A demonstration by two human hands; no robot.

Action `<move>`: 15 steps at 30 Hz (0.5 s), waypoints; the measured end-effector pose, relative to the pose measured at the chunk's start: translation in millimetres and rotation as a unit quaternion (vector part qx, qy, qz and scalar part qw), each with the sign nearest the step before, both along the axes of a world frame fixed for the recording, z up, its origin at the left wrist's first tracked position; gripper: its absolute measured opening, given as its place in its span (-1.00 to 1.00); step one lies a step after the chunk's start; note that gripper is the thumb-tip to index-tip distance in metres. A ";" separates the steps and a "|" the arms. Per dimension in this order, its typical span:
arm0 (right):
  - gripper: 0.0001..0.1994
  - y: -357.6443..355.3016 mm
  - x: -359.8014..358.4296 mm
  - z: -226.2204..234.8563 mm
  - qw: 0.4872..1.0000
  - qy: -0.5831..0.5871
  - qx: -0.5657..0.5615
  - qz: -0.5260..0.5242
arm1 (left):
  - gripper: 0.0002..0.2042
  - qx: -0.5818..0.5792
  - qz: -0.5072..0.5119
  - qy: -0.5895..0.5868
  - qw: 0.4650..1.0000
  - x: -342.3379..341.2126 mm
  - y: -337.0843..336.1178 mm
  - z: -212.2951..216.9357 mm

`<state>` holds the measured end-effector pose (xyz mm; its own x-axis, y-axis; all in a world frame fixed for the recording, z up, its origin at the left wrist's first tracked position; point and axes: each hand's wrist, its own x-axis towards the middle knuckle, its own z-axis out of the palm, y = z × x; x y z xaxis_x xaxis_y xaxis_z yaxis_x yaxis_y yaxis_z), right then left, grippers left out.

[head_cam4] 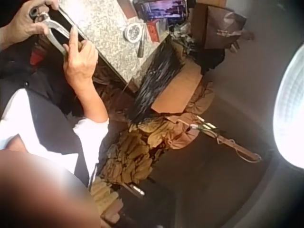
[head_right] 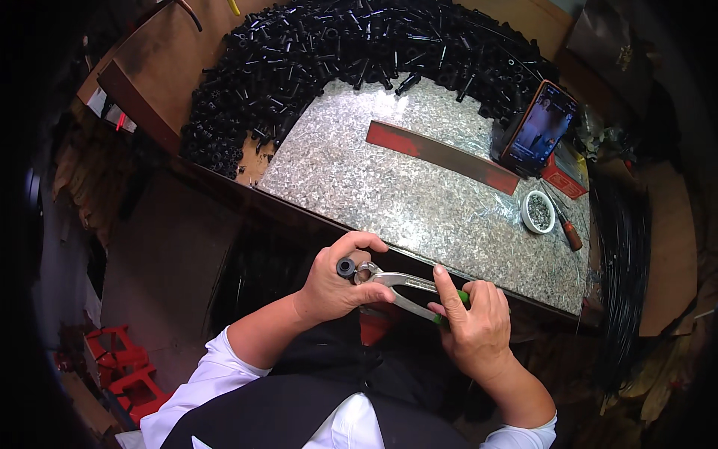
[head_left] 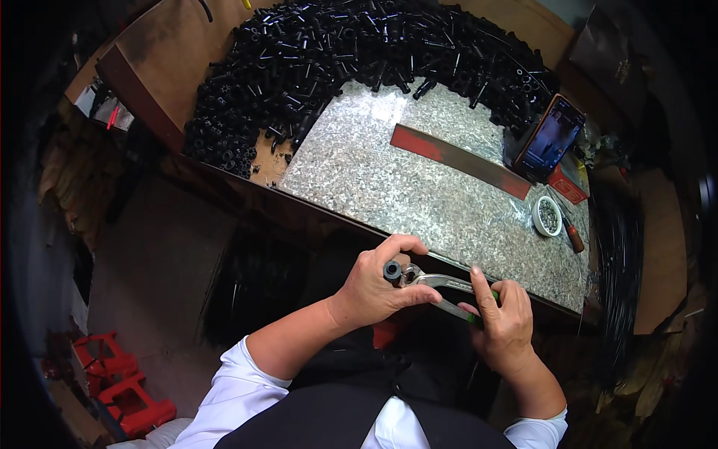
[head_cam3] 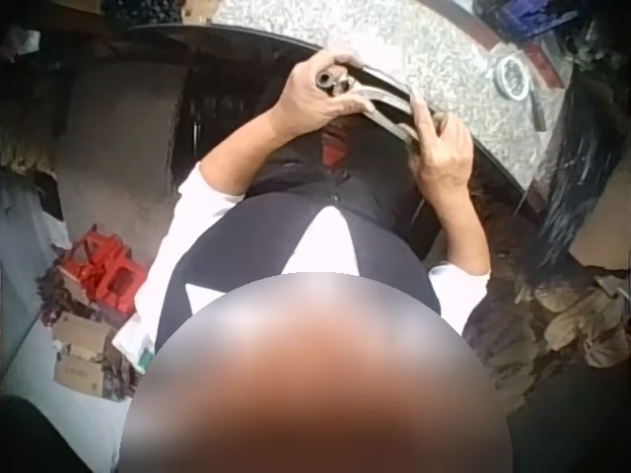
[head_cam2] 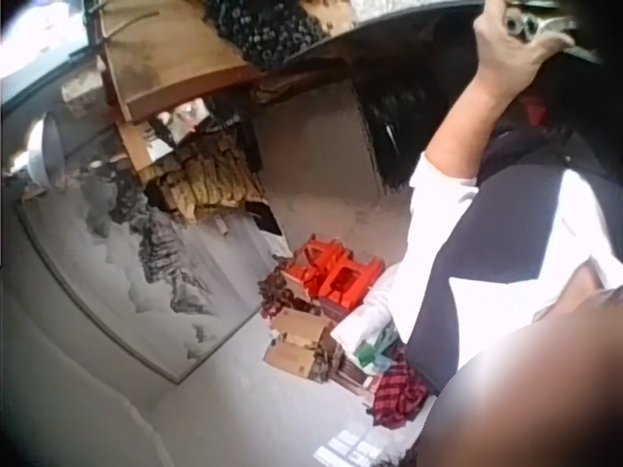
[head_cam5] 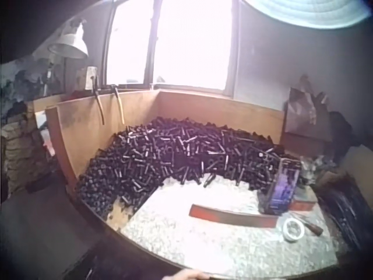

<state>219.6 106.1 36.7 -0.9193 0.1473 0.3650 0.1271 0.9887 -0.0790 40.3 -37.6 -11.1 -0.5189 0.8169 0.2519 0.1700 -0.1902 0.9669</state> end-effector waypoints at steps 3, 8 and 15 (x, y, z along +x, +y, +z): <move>-0.35 2.4 1.2 6.4 0.999 -0.013 0.036 0.015 | -0.44 0.002 -0.013 0.002 1.000 0.0 0.5 1.8; -0.36 3.0 4.1 10.6 0.997 -0.029 0.060 0.028 | -0.48 0.019 -0.011 0.015 1.000 2.7 0.6 -1.4; -0.40 -6.2 6.6 8.9 0.997 -0.079 -0.026 -0.007 | -0.49 0.008 -0.006 0.033 0.999 -0.2 -0.7 0.9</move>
<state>226.2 99.9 45.7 -0.9624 0.1753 0.2077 0.1556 0.9819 -0.1078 40.2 -38.3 -10.2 -0.4912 0.8181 0.2991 0.2310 -0.2088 0.9503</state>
